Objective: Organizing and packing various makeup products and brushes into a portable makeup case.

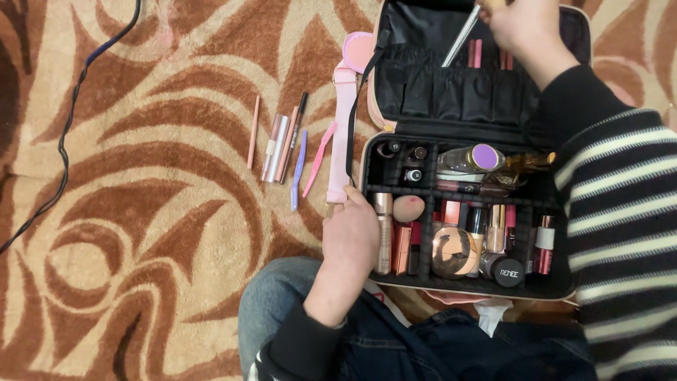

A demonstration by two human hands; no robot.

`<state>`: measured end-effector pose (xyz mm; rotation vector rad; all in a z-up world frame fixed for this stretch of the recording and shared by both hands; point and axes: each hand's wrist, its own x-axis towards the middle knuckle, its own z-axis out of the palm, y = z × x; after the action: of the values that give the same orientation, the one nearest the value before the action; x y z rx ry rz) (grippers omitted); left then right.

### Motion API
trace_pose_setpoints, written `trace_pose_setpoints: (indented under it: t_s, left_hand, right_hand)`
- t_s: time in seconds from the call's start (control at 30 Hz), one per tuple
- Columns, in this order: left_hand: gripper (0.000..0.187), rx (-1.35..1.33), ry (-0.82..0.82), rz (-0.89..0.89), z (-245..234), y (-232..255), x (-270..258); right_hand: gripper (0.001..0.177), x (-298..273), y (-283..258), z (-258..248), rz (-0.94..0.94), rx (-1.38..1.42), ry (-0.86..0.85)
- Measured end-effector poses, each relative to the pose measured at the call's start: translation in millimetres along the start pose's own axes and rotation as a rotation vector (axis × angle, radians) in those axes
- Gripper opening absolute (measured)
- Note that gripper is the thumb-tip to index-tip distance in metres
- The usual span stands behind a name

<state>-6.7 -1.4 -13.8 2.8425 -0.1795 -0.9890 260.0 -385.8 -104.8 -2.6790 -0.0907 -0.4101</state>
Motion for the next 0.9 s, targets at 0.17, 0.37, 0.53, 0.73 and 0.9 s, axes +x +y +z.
trace_pose_setpoints:
  t_s: [0.17,0.37,0.53,0.73,0.9]
  left_hand:
    - [0.068,0.036,0.058,0.014,4.3,-1.6,1.4]
    - [0.065,0.002,0.038,0.001,4.3,0.2,1.5]
    - [0.064,0.058,0.128,0.01,16.8,-2.0,4.2]
    - [0.054,0.053,0.427,0.052,46.5,-5.7,10.4]
    - [0.055,0.077,0.487,0.065,46.4,-6.1,9.7]
  right_hand:
    - [0.025,-4.9,-39.9,-7.7,0.071,0.24,-0.08]
    - [0.019,-19.4,-121.9,-25.3,0.132,-0.006,-0.397]
    - [0.02,-23.0,-220.0,-18.0,-0.448,0.003,-0.087]
    - [0.028,-60.4,-339.0,37.3,-0.093,0.053,-0.7]
    - [0.033,-73.4,-325.6,139.2,0.085,-0.022,-0.685]
